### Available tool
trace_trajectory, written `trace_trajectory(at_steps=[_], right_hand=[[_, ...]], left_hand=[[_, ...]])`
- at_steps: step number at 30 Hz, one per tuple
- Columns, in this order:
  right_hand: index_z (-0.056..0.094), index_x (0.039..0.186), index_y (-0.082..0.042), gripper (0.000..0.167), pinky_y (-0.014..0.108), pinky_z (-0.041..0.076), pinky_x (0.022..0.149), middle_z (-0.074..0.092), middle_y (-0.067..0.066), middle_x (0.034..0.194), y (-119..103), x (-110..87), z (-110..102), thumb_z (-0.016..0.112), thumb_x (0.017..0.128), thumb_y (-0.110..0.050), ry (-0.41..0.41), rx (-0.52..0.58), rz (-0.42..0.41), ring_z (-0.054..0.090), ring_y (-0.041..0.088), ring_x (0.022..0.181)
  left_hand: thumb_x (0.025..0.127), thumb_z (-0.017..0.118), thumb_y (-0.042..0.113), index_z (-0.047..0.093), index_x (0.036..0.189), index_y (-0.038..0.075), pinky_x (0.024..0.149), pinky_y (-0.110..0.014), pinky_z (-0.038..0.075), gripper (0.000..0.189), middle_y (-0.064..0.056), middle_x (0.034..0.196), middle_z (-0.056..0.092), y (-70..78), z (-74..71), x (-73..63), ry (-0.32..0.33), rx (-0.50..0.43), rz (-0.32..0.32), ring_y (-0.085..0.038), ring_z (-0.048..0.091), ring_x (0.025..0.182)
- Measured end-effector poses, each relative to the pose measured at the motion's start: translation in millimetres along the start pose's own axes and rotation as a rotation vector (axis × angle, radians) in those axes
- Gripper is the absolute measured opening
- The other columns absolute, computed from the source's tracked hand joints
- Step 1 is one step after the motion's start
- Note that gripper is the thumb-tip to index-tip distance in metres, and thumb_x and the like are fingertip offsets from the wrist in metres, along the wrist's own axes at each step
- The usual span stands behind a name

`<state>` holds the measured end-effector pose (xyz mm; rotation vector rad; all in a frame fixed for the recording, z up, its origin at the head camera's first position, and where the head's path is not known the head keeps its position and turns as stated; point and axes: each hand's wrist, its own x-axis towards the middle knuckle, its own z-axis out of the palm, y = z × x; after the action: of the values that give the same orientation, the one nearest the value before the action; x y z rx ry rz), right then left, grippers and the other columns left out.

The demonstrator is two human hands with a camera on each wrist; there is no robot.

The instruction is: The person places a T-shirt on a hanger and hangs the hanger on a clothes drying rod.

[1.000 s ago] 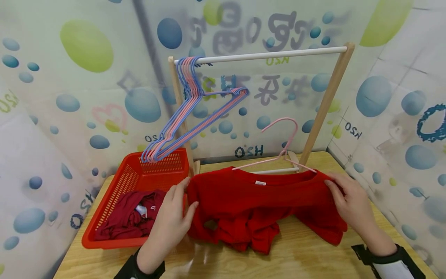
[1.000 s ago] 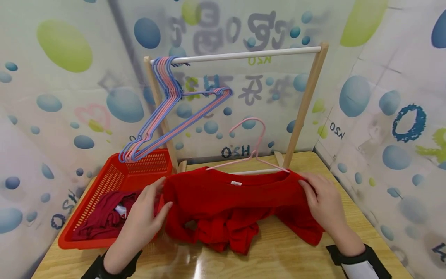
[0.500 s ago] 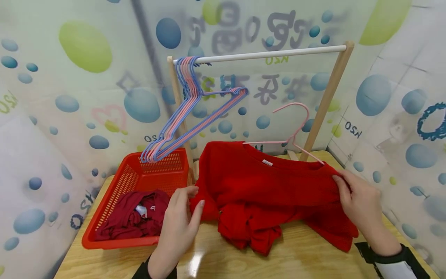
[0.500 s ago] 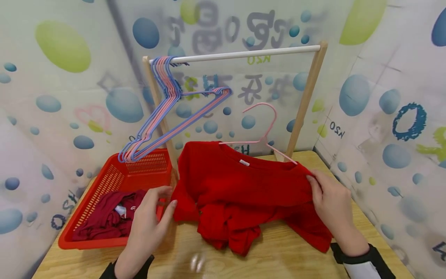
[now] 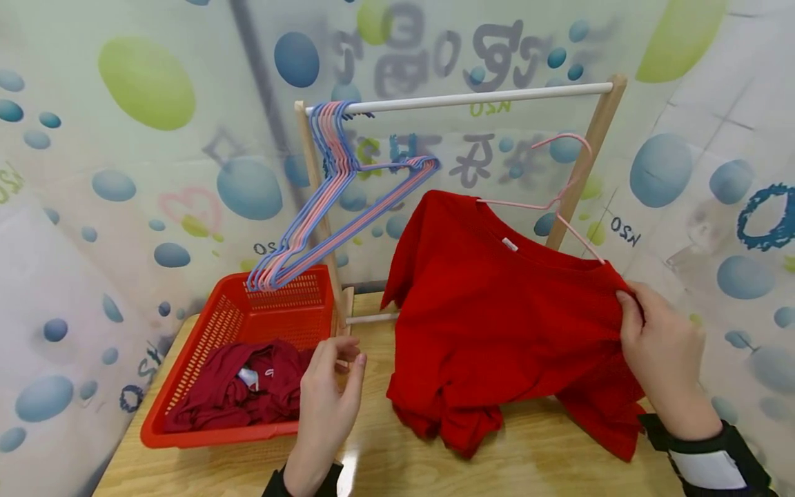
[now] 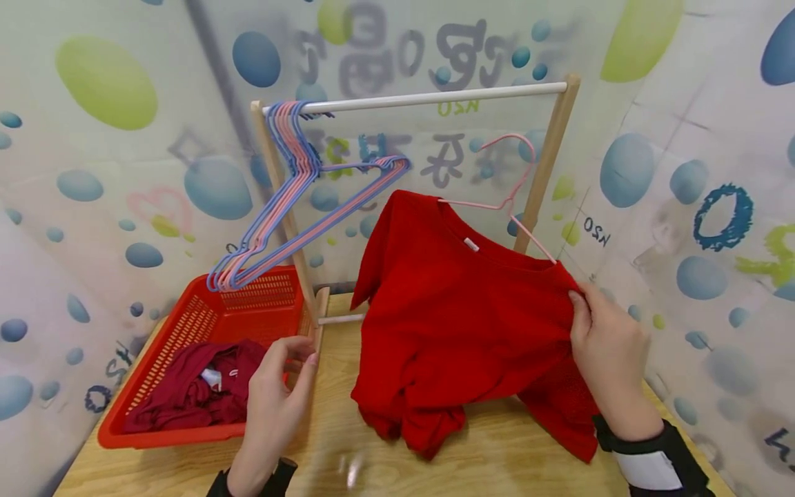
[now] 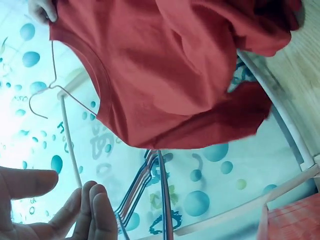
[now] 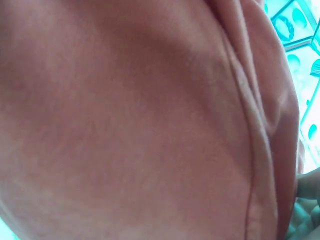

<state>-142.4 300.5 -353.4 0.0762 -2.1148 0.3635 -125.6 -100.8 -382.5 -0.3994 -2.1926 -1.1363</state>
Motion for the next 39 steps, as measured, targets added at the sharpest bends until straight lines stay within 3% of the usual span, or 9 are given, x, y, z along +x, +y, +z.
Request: trace_trajectory(at_steps=[4, 9, 21, 25, 30, 39], right_hand=[[0.062, 0.103, 0.007, 0.022, 0.029, 0.031, 0.039, 0.065, 0.029, 0.085, 3.2, 9.0, -2.9, 0.057, 0.093, -0.011, -0.009, -0.021, 0.044, 0.053, 0.043, 0.053], [0.061, 0.104, 0.009, 0.025, 0.033, 0.029, 0.038, 0.064, 0.032, 0.088, 7.4, 20.5, -5.5, 0.054, 0.095, -0.013, 0.008, -0.054, 0.050, 0.051, 0.045, 0.053], [0.061, 0.105, 0.010, 0.032, 0.036, 0.023, 0.039, 0.061, 0.033, 0.083, 8.8, 54.3, -12.9, 0.050, 0.097, -0.018, 0.030, -0.123, 0.100, 0.048, 0.049, 0.055], [0.060, 0.108, 0.010, 0.034, 0.050, 0.033, 0.041, 0.060, 0.035, 0.087, 7.4, 64.4, -14.1, 0.046, 0.098, -0.020, 0.009, -0.174, 0.127, 0.048, 0.052, 0.060], [0.059, 0.111, 0.009, 0.037, 0.063, 0.040, 0.054, 0.059, 0.036, 0.091, 5.2, 76.5, -12.0, 0.043, 0.099, -0.022, -0.012, -0.229, 0.152, 0.051, 0.056, 0.071], [0.061, 0.107, 0.008, 0.030, 0.059, 0.037, 0.049, 0.057, 0.035, 0.080, -1.9, 87.3, -5.2, 0.049, 0.096, -0.018, -0.073, -0.185, 0.116, 0.049, 0.055, 0.069]], left_hand=[[0.085, 0.068, 0.005, 0.062, 0.104, 0.010, 0.066, -0.025, 0.050, 0.021, 0.002, 0.089, 0.061, -1.9, 2.9, -0.2, -0.006, -0.012, -0.083, -0.006, 0.057, 0.081], [0.084, 0.068, 0.004, 0.063, 0.103, 0.010, 0.066, -0.025, 0.051, 0.021, 0.002, 0.089, 0.061, -3.1, 5.0, -0.5, -0.003, -0.018, -0.144, -0.006, 0.057, 0.081], [0.083, 0.069, 0.003, 0.063, 0.102, 0.011, 0.066, -0.025, 0.051, 0.021, 0.002, 0.088, 0.062, -7.9, 8.0, -2.4, 0.017, -0.025, -0.170, -0.006, 0.058, 0.080], [0.083, 0.069, 0.004, 0.063, 0.101, 0.010, 0.066, -0.025, 0.051, 0.020, 0.002, 0.089, 0.061, -8.8, 8.4, -2.4, 0.018, -0.021, -0.170, -0.007, 0.058, 0.080], [0.084, 0.069, 0.004, 0.063, 0.101, 0.011, 0.066, -0.024, 0.051, 0.019, 0.002, 0.089, 0.061, -10.9, 9.0, -2.4, 0.020, -0.016, -0.180, -0.006, 0.057, 0.079], [0.084, 0.069, 0.006, 0.063, 0.101, 0.011, 0.066, -0.024, 0.051, 0.018, 0.002, 0.089, 0.061, -14.0, 9.0, -1.8, 0.014, -0.002, -0.201, -0.006, 0.057, 0.079]])
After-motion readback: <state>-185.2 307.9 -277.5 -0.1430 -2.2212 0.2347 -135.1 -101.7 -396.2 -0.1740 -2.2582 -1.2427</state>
